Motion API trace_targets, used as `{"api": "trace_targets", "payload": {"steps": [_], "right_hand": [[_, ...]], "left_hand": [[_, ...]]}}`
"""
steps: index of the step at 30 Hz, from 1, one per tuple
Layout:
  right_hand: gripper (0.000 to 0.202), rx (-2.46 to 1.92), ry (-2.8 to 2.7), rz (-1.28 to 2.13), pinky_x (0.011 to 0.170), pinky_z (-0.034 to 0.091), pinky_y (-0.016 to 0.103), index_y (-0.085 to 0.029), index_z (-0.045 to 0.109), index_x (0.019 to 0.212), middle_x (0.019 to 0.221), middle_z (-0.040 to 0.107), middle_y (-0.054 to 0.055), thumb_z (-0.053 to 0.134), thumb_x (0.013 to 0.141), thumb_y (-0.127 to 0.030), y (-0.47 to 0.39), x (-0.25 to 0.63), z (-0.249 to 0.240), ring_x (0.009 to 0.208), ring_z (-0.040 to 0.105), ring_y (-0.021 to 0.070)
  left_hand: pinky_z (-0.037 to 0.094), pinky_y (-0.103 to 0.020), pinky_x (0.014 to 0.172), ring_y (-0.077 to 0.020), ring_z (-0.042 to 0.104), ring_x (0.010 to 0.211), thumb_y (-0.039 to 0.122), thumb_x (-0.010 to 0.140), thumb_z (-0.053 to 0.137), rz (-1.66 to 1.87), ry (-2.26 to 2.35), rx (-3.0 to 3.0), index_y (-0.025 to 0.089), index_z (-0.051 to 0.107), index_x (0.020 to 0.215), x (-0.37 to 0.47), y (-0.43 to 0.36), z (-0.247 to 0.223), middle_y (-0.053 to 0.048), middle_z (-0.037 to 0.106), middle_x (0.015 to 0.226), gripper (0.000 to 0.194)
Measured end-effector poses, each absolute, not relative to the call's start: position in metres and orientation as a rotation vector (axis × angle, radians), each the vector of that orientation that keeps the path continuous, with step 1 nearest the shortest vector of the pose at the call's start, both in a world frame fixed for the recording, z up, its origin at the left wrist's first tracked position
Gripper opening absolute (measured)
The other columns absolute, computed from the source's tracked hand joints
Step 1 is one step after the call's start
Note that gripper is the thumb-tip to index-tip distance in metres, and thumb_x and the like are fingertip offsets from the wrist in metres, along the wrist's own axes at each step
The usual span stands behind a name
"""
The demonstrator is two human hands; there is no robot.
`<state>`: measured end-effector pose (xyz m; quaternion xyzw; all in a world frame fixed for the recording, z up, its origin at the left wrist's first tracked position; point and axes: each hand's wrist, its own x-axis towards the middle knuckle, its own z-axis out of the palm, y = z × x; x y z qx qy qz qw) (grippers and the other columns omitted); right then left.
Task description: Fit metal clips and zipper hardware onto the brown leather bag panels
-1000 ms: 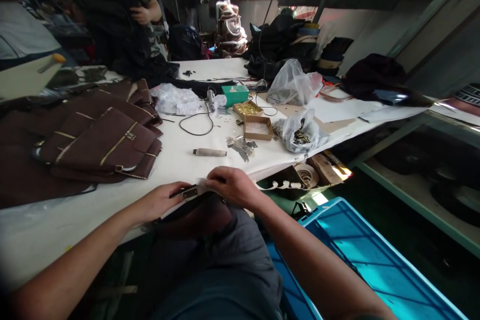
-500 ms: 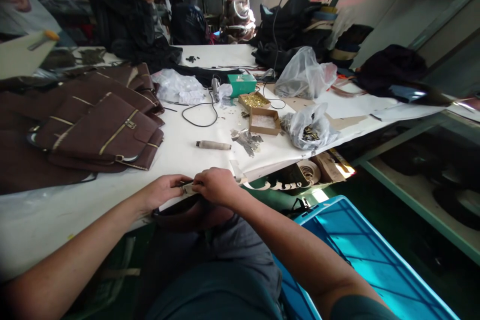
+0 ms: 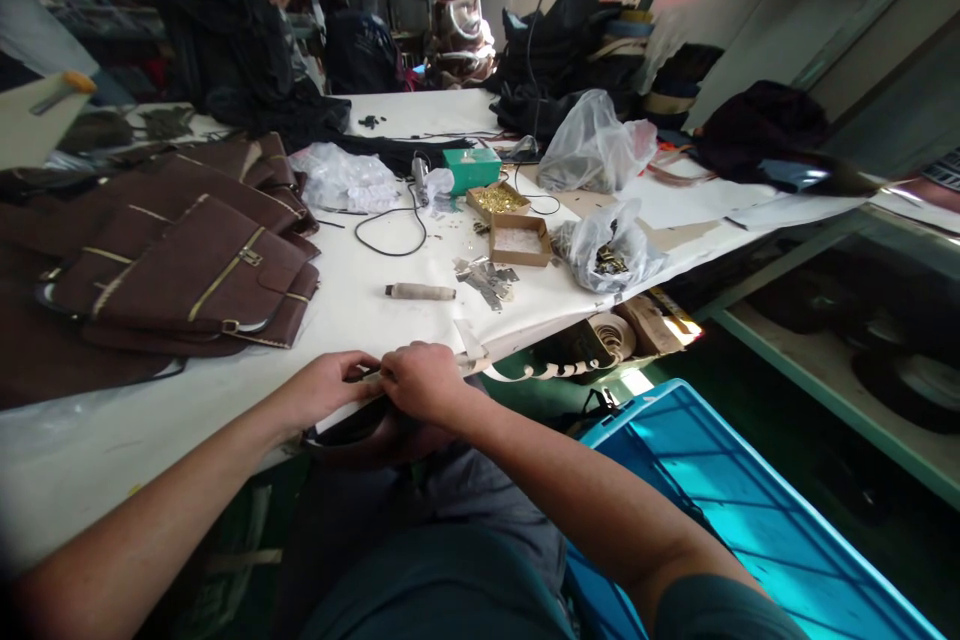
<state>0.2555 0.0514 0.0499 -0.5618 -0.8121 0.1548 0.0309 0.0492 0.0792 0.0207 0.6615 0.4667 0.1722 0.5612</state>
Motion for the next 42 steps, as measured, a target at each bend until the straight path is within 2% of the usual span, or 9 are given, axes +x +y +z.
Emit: {"api": "trace_targets", "payload": {"steps": [3,6,11,14,19,26,31,37,42], "right_hand": [[0.028,-1.733,-2.505,0.498,0.081,0.047,0.033,-0.029,0.080,0.116,0.111,0.081,0.007,0.059,0.100,-0.042,0.050,0.259,0.052,0.104,0.072,0.0269],[0.029,-1.772,-2.509,0.535,0.080,0.048,0.033,-0.030,0.081,0.114,0.110,0.082,0.007,0.059,0.100,-0.042,0.049,0.265,0.058,0.103,0.074,0.0276],[0.034,-1.850,-2.526,0.429,0.078,0.050,0.036,-0.025,0.083,0.106,0.103,0.083,0.011,0.059,0.099,-0.047,0.047,0.269,0.065,0.098,0.077,0.0311],[0.035,-1.872,-2.502,0.406,0.079,0.051,0.037,-0.026,0.084,0.105,0.101,0.084,0.010,0.060,0.098,-0.051,0.045,0.270,0.064,0.098,0.077,0.0322],[0.030,-1.891,-2.441,0.443,0.082,0.051,0.037,-0.028,0.084,0.106,0.103,0.084,0.009,0.061,0.096,-0.044,0.043,0.274,0.063,0.098,0.077,0.0314],[0.030,-1.859,-2.459,0.481,0.085,0.051,0.037,-0.024,0.083,0.108,0.106,0.083,0.011,0.059,0.096,-0.038,0.044,0.272,0.059,0.100,0.076,0.0304],[0.029,-1.778,-2.476,0.460,0.086,0.049,0.039,-0.022,0.082,0.105,0.106,0.083,0.012,0.058,0.098,-0.037,0.043,0.274,0.055,0.099,0.076,0.0302],[0.025,-1.631,-2.532,0.434,0.089,0.047,0.041,-0.020,0.079,0.102,0.103,0.082,0.010,0.057,0.100,-0.031,0.038,0.279,0.055,0.097,0.074,0.0283],[0.018,-1.388,-2.674,0.322,0.093,0.044,0.042,-0.016,0.076,0.101,0.102,0.081,0.011,0.061,0.097,-0.026,0.035,0.284,0.057,0.099,0.072,0.0280]], "left_hand": [[0.056,-0.042,0.085,-0.0327,0.076,0.095,0.045,0.081,0.078,0.361,1.148,1.666,0.017,0.078,0.107,0.054,0.083,0.025,-0.010,0.083,0.100,0.038],[0.055,-0.042,0.090,-0.0332,0.076,0.099,0.039,0.084,0.072,0.337,1.164,1.757,0.019,0.079,0.106,0.059,0.082,0.029,-0.010,0.083,0.104,0.031],[0.055,-0.039,0.095,-0.0305,0.076,0.109,0.035,0.089,0.062,0.306,1.138,1.825,0.023,0.078,0.116,0.064,0.076,0.034,-0.007,0.083,0.118,0.033],[0.055,-0.037,0.092,-0.0290,0.076,0.107,0.036,0.091,0.060,0.275,1.134,1.853,0.024,0.079,0.109,0.065,0.074,0.037,-0.005,0.083,0.114,0.028],[0.053,-0.033,0.087,-0.0263,0.076,0.102,0.030,0.090,0.058,0.219,1.216,1.923,0.023,0.077,0.112,0.070,0.074,0.043,-0.005,0.083,0.110,0.029],[0.042,-0.031,0.066,-0.0265,0.071,0.078,0.041,0.082,0.071,0.049,1.396,2.059,0.022,0.075,0.088,0.084,0.080,0.051,-0.007,0.079,0.084,0.021],[0.040,-0.032,0.068,-0.0286,0.073,0.083,0.046,0.089,0.064,-0.037,1.371,2.120,0.023,0.077,0.082,0.088,0.081,0.053,-0.009,0.081,0.088,0.027],[0.042,-0.033,0.070,-0.0322,0.076,0.091,0.047,0.092,0.060,-0.103,1.385,2.181,0.028,0.081,0.096,0.092,0.075,0.057,-0.010,0.084,0.097,0.029],[0.041,-0.034,0.069,-0.0348,0.077,0.094,0.049,0.093,0.055,-0.194,1.410,2.255,0.030,0.081,0.092,0.099,0.070,0.062,-0.009,0.084,0.098,0.032]]}}
